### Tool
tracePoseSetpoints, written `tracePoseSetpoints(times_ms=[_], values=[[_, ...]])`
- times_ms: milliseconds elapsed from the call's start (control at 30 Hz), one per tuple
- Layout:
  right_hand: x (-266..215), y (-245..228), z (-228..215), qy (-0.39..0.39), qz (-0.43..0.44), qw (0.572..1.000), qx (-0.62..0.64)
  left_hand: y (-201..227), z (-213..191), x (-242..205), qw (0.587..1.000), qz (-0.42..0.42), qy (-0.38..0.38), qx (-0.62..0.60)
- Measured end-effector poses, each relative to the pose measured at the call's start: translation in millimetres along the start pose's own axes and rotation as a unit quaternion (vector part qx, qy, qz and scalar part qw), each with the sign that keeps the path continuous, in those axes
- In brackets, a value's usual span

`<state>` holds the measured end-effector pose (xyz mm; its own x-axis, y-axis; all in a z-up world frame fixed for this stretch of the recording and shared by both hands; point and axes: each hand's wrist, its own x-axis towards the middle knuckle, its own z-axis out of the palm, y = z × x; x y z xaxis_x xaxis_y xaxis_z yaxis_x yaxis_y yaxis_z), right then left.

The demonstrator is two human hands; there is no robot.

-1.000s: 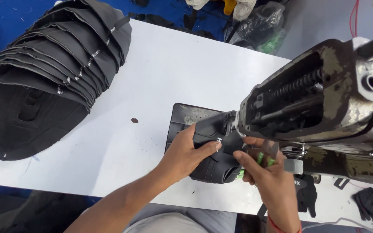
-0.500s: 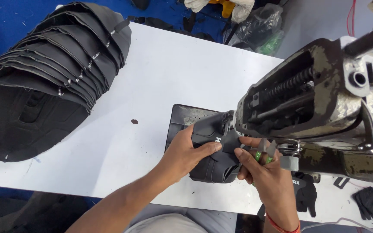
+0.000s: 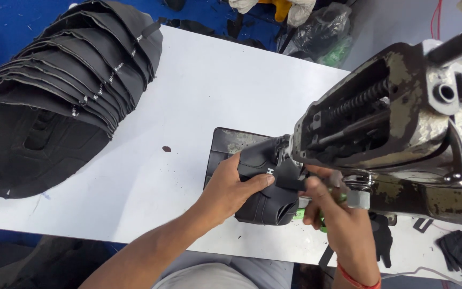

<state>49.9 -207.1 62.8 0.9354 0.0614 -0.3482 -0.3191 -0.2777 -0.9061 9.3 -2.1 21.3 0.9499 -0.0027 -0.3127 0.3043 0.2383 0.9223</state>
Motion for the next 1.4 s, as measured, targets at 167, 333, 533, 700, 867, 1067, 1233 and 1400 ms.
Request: tracePoseSetpoints(times_ms=[167, 333, 533, 700, 867, 1067, 1233, 1400], values=[[-8, -8, 20, -0.015, 0.009, 0.997, -0.074, -5, -6, 6, 1.000, -0.001, -0.005, -0.022], [-14, -2, 28, 0.015, 0.000, 1.000, -0.023, 1, -8, 9, 0.999, -0.027, -0.025, -0.039], [-9, 0, 24, 0.015, -0.007, 0.998, -0.053, -7, -4, 9, 0.999, -0.026, -0.008, -0.037], [-7, -2, 23, 0.012, -0.007, 0.998, -0.057, -8, -2, 9, 0.994, -0.014, -0.011, -0.110], [3, 4, 18, 0.011, -0.023, 0.999, -0.033, -5, 4, 12, 0.995, -0.017, 0.010, -0.094], [14, 13, 11, 0.023, -0.036, 0.999, -0.022, -3, 8, 13, 0.993, -0.010, 0.013, -0.119], [14, 12, 11, 0.040, -0.055, 0.995, -0.066, -4, 7, 16, 0.998, 0.023, 0.023, -0.053], [14, 13, 11, 0.015, -0.114, 0.991, -0.076, 1, 6, 14, 0.997, 0.063, 0.037, 0.031]])
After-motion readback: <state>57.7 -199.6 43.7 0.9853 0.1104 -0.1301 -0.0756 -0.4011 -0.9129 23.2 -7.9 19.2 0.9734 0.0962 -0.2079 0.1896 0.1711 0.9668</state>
